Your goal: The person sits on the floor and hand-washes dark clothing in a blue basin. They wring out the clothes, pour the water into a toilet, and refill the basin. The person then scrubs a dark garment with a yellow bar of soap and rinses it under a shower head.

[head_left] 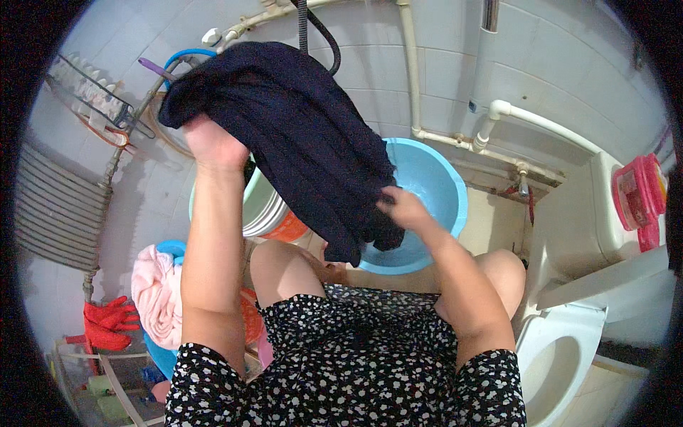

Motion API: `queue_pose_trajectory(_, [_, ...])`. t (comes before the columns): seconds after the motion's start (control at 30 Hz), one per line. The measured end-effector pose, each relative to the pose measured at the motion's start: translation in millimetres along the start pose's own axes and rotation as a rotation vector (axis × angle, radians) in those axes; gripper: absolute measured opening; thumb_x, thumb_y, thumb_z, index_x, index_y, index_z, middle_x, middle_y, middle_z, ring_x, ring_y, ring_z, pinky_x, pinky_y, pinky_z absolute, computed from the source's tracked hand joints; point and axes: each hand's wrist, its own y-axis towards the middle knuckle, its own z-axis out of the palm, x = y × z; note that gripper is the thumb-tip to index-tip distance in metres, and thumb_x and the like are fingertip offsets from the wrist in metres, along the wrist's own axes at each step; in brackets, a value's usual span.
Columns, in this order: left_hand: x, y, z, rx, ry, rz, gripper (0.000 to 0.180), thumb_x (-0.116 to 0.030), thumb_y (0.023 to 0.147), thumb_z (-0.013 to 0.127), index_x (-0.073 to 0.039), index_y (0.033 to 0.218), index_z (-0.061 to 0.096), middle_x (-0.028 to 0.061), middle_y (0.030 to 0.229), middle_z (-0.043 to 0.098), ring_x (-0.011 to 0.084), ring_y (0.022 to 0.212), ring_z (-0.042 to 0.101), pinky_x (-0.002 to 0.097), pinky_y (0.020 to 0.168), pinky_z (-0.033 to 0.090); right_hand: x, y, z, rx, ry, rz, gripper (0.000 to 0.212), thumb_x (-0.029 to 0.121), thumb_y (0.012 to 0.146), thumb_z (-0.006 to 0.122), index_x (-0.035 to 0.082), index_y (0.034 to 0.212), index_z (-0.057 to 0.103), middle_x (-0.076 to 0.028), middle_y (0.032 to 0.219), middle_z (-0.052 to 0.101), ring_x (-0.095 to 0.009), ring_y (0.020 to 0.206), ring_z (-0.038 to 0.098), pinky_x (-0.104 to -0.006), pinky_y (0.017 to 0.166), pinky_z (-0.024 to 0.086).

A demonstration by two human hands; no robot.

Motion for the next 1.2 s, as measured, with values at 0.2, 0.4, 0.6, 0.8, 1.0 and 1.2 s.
queue_pose_trajectory(0.2, [-40.6,-0.9,-15.4,-0.208,0.191,0.151,0.048,-0.043,0.084,0.047,-0.004,0.109,0.062,0.0139,0.116,0.06,0.0327,0.11,0.053,0.0459,0.101,0.036,10.7,-0.4,-105.7,-0.621,0.822,0.186,0.031,0.007,0.086,0.045,0.007,0.115,0.057,-0.006,0.099,0.064,-0.015,0.088,0.059,-0.0291,0.069,0.047])
queue_pose_trajectory(0.4, [3.2,18.4,-19.5,-0.079,0.042,-0.024,0.047,-0.04,0.086,0.042,-0.003,0.107,0.062,0.0169,0.113,0.061,0.0337,0.105,0.055,0.0457,0.098,0.039,40.9,-20.3,-139.9,-0.772,1.335,-0.197,0.022,0.019,0.092,0.047,0.012,0.111,0.057,-0.004,0.105,0.062,-0.017,0.094,0.058,-0.0302,0.08,0.045])
queue_pose_trajectory(0.6, [-28.1,52.3,-6.8,0.076,0.036,0.047,0.047,-0.031,0.088,0.037,0.003,0.115,0.056,0.0209,0.119,0.056,0.0379,0.11,0.052,0.0485,0.102,0.035,47.7,-21.7,-137.6,-0.726,1.349,-0.407,0.026,0.021,0.094,0.045,0.01,0.115,0.056,-0.004,0.115,0.058,-0.018,0.106,0.052,-0.0338,0.089,0.041])
queue_pose_trajectory(0.8, [27.8,55.1,16.2,-0.218,0.169,0.105,0.049,-0.037,0.089,0.036,-0.001,0.114,0.057,0.0179,0.118,0.058,0.0354,0.108,0.053,0.049,0.1,0.037,37.7,-11.9,-118.1,-0.472,1.315,-0.276,0.025,0.019,0.095,0.043,0.005,0.112,0.056,-0.009,0.106,0.062,-0.019,0.095,0.059,-0.0305,0.084,0.046])
queue_pose_trajectory(1.0, [105.3,40.8,7.8,-0.108,-0.122,-0.162,0.053,-0.045,0.09,0.033,-0.004,0.106,0.062,0.0164,0.106,0.063,0.0337,0.1,0.059,0.0497,0.095,0.043,25.0,-6.5,-104.4,-0.456,0.769,0.159,0.049,-0.007,0.073,0.035,0.001,0.116,0.056,-0.012,0.106,0.061,-0.021,0.099,0.056,-0.0289,0.09,0.041])
queue_pose_trajectory(1.2, [183.4,-4.9,-57.0,-0.573,0.251,-0.552,0.035,-0.029,0.088,0.046,-0.003,0.106,0.061,0.0148,0.109,0.062,0.032,0.1,0.058,0.0433,0.093,0.045,5.1,-9.4,-104.1,-0.65,0.307,0.134,0.043,-0.009,0.073,0.041,0.0,0.112,0.058,-0.011,0.106,0.062,-0.023,0.095,0.058,-0.0292,0.089,0.042])
